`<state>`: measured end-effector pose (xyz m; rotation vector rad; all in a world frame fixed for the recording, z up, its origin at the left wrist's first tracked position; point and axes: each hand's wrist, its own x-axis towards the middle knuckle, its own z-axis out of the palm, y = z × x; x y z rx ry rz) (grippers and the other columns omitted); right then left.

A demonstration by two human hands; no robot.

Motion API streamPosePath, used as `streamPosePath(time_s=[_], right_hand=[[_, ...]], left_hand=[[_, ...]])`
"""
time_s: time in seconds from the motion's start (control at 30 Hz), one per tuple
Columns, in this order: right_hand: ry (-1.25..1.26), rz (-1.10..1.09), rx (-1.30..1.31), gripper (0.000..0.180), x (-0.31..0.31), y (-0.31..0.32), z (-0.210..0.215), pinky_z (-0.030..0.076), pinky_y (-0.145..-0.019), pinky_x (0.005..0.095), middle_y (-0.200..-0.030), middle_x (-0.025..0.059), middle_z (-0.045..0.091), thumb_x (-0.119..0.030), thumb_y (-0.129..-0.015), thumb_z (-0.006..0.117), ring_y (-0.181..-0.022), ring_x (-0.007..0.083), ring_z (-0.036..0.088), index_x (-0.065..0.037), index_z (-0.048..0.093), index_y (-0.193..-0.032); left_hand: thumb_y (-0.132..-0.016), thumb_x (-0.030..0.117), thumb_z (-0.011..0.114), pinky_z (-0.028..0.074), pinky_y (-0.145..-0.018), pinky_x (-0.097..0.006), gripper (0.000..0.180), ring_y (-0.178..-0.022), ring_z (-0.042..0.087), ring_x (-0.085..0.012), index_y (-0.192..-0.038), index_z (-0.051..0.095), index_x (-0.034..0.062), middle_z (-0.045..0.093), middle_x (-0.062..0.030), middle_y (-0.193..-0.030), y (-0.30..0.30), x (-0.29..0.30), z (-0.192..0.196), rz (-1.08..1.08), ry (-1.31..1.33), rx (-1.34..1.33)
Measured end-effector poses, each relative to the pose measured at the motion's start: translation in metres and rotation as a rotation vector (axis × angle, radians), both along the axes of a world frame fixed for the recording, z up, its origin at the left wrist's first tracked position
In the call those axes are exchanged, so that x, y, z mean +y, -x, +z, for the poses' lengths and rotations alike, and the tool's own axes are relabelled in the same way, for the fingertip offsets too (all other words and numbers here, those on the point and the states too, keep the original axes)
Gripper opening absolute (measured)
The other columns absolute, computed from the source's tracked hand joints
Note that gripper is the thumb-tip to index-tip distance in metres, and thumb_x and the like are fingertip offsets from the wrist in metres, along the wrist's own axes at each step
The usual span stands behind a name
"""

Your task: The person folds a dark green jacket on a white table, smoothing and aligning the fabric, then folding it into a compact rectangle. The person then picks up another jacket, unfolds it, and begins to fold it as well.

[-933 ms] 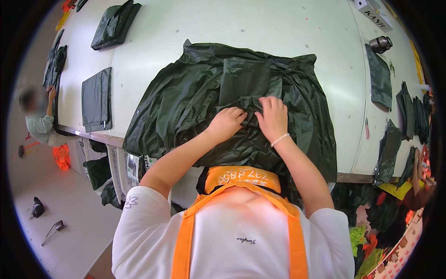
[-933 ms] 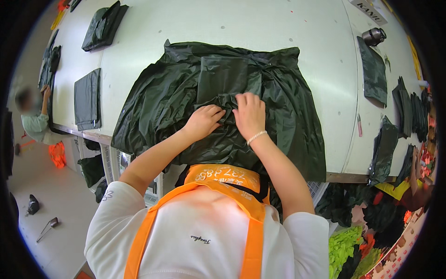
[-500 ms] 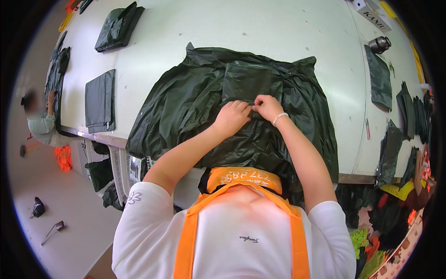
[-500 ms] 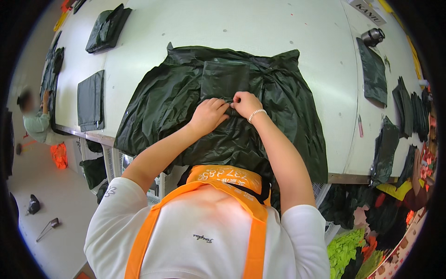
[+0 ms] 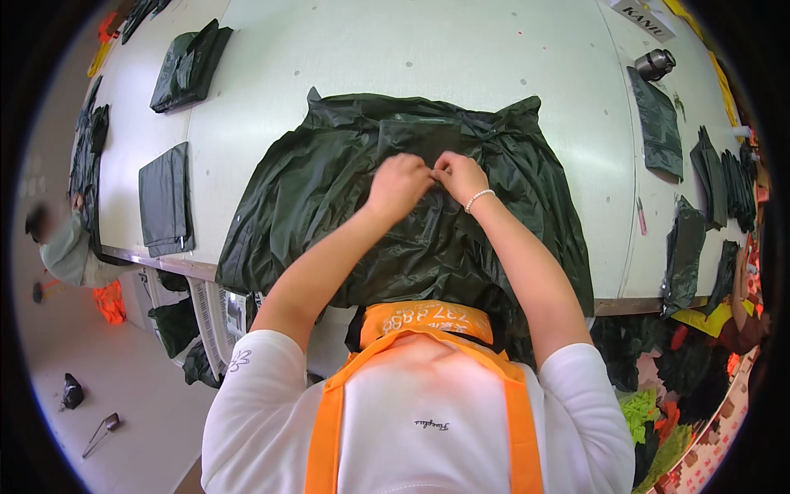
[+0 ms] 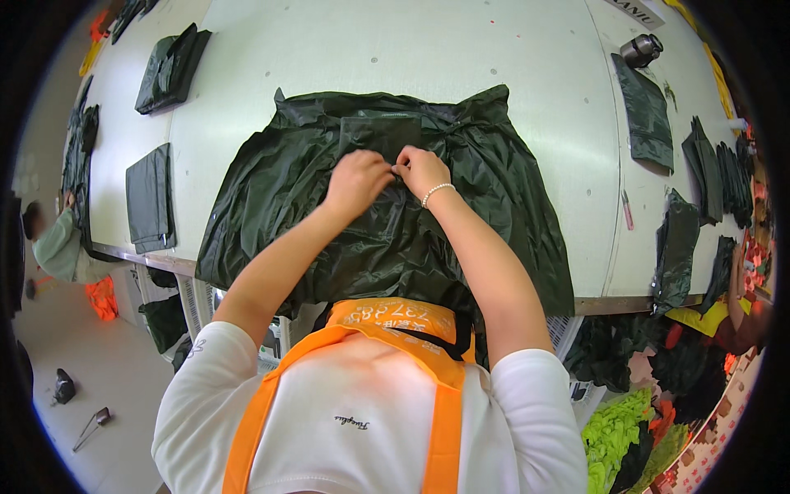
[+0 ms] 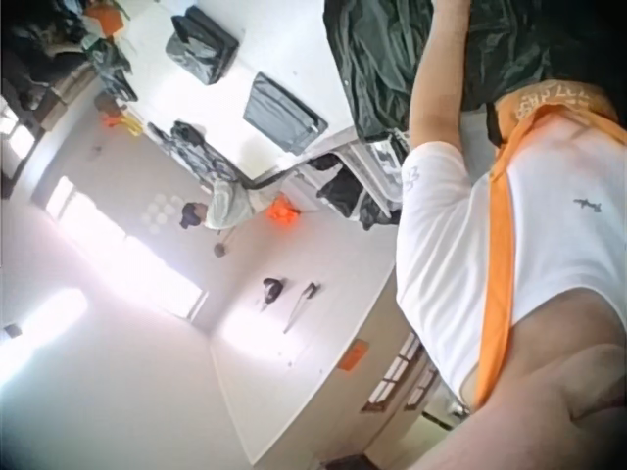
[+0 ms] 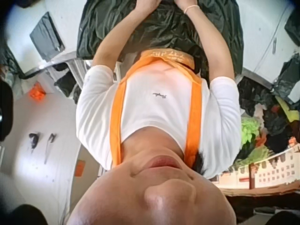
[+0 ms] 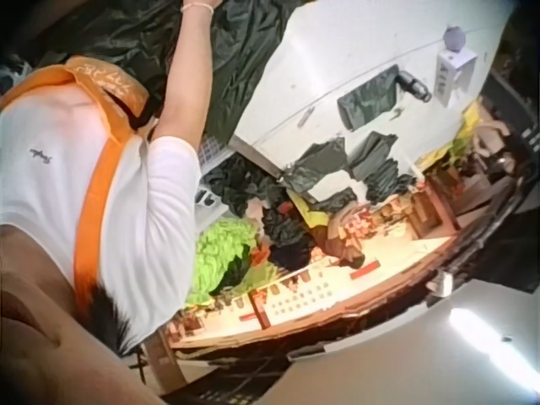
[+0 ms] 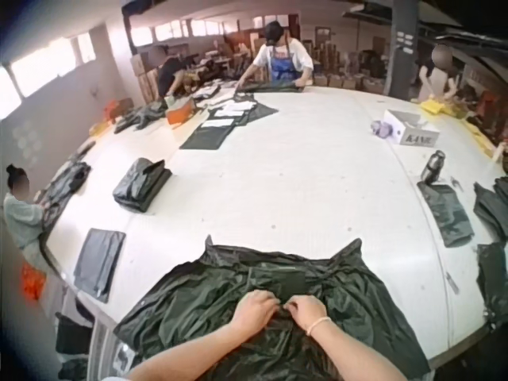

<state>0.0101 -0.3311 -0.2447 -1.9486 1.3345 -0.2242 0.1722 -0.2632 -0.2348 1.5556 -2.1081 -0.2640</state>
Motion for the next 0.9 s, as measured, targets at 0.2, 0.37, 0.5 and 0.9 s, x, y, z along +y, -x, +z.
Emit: streamPosePath(time_s=[0.2, 0.37, 0.5, 0.9], right_hand=[[0.417, -0.240, -0.248, 0.021, -0.007, 0.007, 0.011, 0.045, -0.070, 0.0392, -0.081, 0.0095, 0.055, -0.018, -0.075, 0.070, -0.078, 0.0297, 0.055, -0.006, 0.057, -0.087], [0.358, -0.272, -0.181, 0.008, -0.059, 0.013, 0.007, 0.049, -0.068, 0.0368, -0.080, 0.0112, 0.059, -0.010, -0.077, 0.068, -0.075, 0.0286, 0.060, -0.004, 0.064, -0.081], [0.059, -0.310, -0.311, 0.009, -0.074, -0.016, 0.006, 0.050, -0.070, 0.0333, -0.076, 0.0147, 0.066, -0.011, -0.079, 0.064, -0.070, 0.0271, 0.064, -0.004, 0.069, -0.081], [0.456, 0.256, 0.001, 0.021, 0.006, 0.005, 0.035, 0.045, -0.078, 0.0372, -0.095, 0.0080, 0.059, -0.020, -0.078, 0.067, -0.089, 0.0271, 0.056, -0.008, 0.065, -0.095]], left_hand=[[-0.074, 0.012, 0.067, 0.045, -0.085, -0.036, 0.035, -0.097, 0.055, -0.0257, -0.108, 0.060, 0.0038, 0.056, -0.0078, -0.104, 0.008, 0.020, -0.015, 0.016, -0.001, -0.081], [-0.074, 0.011, 0.063, 0.045, -0.086, -0.036, 0.034, -0.097, 0.056, -0.0248, -0.107, 0.060, 0.0031, 0.056, -0.0085, -0.106, 0.017, 0.021, -0.014, 0.015, 0.058, -0.196], [-0.074, 0.010, 0.060, 0.044, -0.086, -0.036, 0.033, -0.098, 0.055, -0.0238, -0.106, 0.061, 0.0028, 0.056, -0.0088, -0.107, 0.020, 0.022, -0.012, 0.043, 0.088, -0.256], [-0.081, 0.015, 0.067, 0.049, -0.078, -0.031, 0.033, -0.088, 0.063, -0.0211, -0.113, 0.064, 0.0043, 0.067, -0.0134, -0.100, -0.042, -0.051, -0.025, -0.152, -0.691, 0.471]])
